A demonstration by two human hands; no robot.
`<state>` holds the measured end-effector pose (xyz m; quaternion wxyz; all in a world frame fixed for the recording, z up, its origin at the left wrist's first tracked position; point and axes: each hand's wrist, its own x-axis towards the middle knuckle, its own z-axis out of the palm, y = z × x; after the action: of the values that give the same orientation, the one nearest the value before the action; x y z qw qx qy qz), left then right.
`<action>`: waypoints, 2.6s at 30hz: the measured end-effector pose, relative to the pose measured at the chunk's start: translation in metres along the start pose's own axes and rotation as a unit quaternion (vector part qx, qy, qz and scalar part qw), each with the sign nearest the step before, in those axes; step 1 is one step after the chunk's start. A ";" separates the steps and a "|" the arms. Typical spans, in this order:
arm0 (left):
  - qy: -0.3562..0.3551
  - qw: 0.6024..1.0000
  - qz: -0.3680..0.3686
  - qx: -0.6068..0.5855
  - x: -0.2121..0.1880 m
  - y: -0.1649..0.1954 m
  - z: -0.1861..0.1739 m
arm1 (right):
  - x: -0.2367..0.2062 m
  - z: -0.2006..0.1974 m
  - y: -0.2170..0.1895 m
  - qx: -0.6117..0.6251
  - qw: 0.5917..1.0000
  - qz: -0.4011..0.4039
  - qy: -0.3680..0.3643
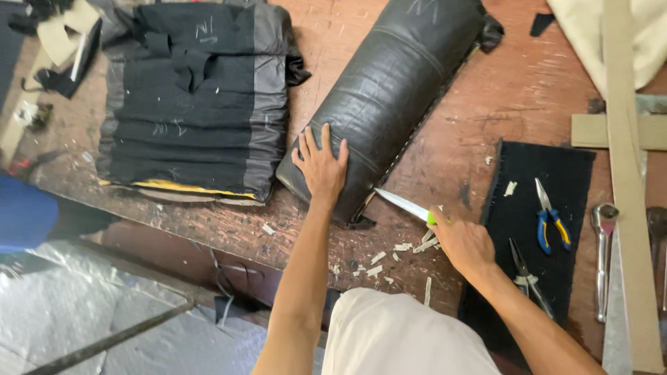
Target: The person uses a utility knife and a metal tool to cut and separate layers of a black upholstered cushion on a workbench. They slice along the edges, peel back the outer fabric, and continue cutting along the seam to remove the covering.
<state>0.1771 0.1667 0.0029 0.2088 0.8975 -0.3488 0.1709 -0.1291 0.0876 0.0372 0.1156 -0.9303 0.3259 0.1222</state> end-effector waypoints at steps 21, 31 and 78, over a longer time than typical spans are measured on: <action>0.036 0.999 0.003 -0.032 -0.009 -0.011 0.014 | -0.001 0.036 0.007 0.491 0.790 0.212 -0.300; 0.023 0.999 0.008 -0.030 -0.007 -0.007 0.012 | -0.028 0.030 0.008 0.483 0.866 0.097 -0.087; -0.113 0.987 -0.116 0.000 -0.025 0.035 0.009 | -0.078 -0.042 -0.009 0.329 0.928 0.175 0.010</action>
<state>0.1367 0.1524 -0.0073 0.1861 0.9456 -0.2634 0.0426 -0.1758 0.1274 0.1012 0.3888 -0.7693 0.5066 0.0173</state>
